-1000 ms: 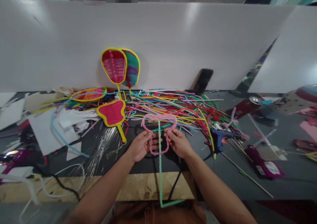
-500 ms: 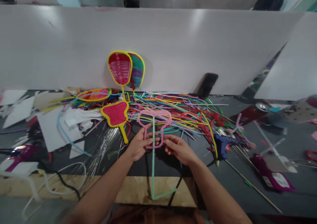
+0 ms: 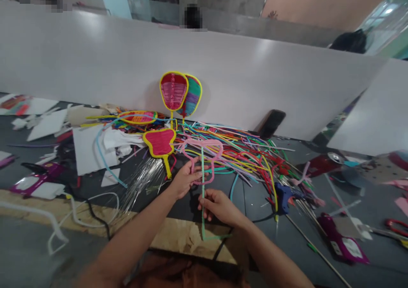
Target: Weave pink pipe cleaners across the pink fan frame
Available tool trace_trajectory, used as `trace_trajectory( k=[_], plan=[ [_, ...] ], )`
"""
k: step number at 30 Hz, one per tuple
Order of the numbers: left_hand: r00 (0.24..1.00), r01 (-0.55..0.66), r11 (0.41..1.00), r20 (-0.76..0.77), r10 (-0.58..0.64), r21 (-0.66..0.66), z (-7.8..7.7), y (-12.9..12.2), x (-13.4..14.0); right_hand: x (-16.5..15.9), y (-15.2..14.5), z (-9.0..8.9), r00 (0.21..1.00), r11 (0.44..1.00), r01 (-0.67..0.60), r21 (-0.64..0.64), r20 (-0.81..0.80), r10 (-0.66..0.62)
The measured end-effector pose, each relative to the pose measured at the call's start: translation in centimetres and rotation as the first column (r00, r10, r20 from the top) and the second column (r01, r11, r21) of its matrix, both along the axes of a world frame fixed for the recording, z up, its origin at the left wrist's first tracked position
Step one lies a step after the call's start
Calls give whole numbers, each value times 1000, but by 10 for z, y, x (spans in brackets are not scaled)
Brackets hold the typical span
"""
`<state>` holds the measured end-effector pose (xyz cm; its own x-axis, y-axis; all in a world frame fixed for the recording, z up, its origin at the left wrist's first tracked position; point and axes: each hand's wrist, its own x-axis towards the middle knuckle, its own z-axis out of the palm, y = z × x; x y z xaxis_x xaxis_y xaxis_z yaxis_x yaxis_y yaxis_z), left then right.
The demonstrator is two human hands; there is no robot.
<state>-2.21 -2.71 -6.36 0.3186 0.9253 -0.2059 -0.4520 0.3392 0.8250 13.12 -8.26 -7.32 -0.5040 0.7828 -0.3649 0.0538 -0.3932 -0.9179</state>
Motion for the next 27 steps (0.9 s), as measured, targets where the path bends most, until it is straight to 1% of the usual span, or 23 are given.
trace_trajectory(
  k=[2,3,5,7,9,10,11,12,13,14,15,17,19,20,21,23,25,27],
  plan=[
    [999,-36,999,2,36,7,2,-1,-1,0,-2,0,999,999,40,29,15,-40],
    [997,-78,997,-10,78,9,4,-2,-2,1,-3,1,998,997,62,44,23,-63],
    [976,-206,978,-69,208,31,6,-3,-7,5,-7,2,993,992,107,62,34,-109],
    [916,-349,928,-162,367,129,10,-2,-15,9,-13,3,988,987,147,62,37,-150],
    [818,-434,842,-251,517,319,16,1,-26,12,-20,2,985,985,165,50,37,-167],
    [758,-443,788,-291,583,427,21,4,-32,13,-24,1,985,985,168,43,38,-169],
    [694,-419,735,-334,638,533,26,8,-39,13,-28,1,986,986,163,36,41,-164],
    [613,-377,679,-380,693,630,32,13,-45,13,-31,1,987,988,154,29,44,-155],
    [548,-287,652,-438,713,701,39,18,-50,13,-35,1,989,990,141,21,48,-142],
    [499,-193,640,-487,717,744,47,23,-55,13,-38,1,990,992,128,13,51,-129],
    [485,-90,660,-547,683,746,54,29,-59,12,-41,0,992,993,116,4,56,-116],
    [486,137,730,-688,540,670,68,40,-65,11,-47,0,994,996,87,-12,70,-86],
    [473,330,757,-793,385,564,78,49,-67,8,-53,-2,994,998,64,-14,91,-62],
    [472,401,762,-828,302,508,82,53,-68,6,-55,-3,993,998,55,-13,102,-54],
    [474,455,766,-851,224,455,84,56,-68,5,-57,-4,993,999,45,-16,112,-43],
    [490,510,778,-867,87,367,86,61,-68,6,-58,-3,991,1000,-3,-7,132,4],
    [523,509,802,-852,0,312,86,65,-68,14,-49,3,983,994,-97,54,159,87],
    [554,501,817,-831,-49,285,85,69,-69,30,-30,15,972,974,-156,161,200,123]
  ],
)
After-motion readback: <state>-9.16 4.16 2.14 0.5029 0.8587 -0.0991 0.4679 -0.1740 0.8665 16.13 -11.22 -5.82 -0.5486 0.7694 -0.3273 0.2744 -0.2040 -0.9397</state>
